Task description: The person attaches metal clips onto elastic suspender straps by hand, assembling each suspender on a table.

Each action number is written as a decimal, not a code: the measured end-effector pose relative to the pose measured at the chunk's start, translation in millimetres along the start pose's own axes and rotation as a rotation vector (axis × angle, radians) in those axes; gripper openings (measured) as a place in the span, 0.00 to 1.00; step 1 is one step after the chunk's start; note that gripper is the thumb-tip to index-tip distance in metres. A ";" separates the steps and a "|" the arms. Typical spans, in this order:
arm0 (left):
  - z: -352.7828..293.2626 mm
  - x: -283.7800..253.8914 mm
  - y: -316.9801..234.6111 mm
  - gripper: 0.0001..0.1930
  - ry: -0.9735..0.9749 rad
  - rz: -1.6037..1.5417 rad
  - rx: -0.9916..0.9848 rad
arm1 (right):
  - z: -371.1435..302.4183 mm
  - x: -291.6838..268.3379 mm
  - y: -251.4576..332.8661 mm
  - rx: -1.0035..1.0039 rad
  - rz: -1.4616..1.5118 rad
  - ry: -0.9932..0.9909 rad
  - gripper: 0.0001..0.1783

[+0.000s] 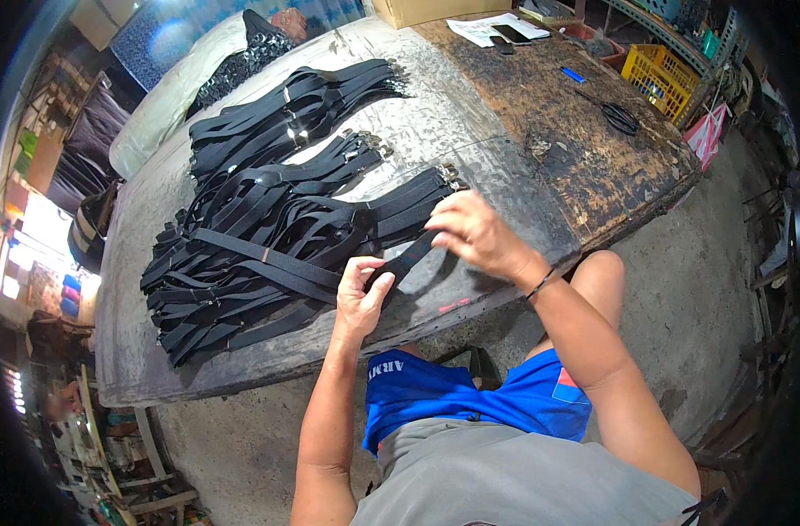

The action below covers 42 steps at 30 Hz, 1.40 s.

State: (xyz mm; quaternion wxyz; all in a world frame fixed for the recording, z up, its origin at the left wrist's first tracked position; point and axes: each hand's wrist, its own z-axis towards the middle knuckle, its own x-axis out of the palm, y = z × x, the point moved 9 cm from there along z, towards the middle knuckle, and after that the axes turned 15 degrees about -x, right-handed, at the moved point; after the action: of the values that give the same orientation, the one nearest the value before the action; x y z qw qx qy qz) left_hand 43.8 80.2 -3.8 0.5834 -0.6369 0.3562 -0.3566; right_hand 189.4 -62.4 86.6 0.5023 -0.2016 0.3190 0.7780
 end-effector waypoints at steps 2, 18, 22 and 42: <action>-0.9 3.0 -4.1 0.13 -0.014 0.004 0.014 | 1.8 20.6 13.1 -0.066 0.024 0.081 0.22; 3.5 -5.9 8.5 0.14 0.008 -0.100 -0.052 | -1.7 48.5 16.6 -0.118 -0.031 0.131 0.24; 3.6 -9.9 1.7 0.11 0.020 -0.072 -0.008 | -4.9 45.6 10.8 -0.092 -0.020 0.154 0.23; -8.4 6.3 -23.1 0.11 -0.210 0.539 0.116 | -2.7 17.9 -0.5 0.111 -0.010 0.064 0.12</action>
State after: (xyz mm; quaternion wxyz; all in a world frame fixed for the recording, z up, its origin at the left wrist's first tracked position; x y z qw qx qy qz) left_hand 40.5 72.1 20.0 0.7262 -0.5185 0.4290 -0.1407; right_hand 182.4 -52.5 73.2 0.5061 -0.1999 0.3766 0.7497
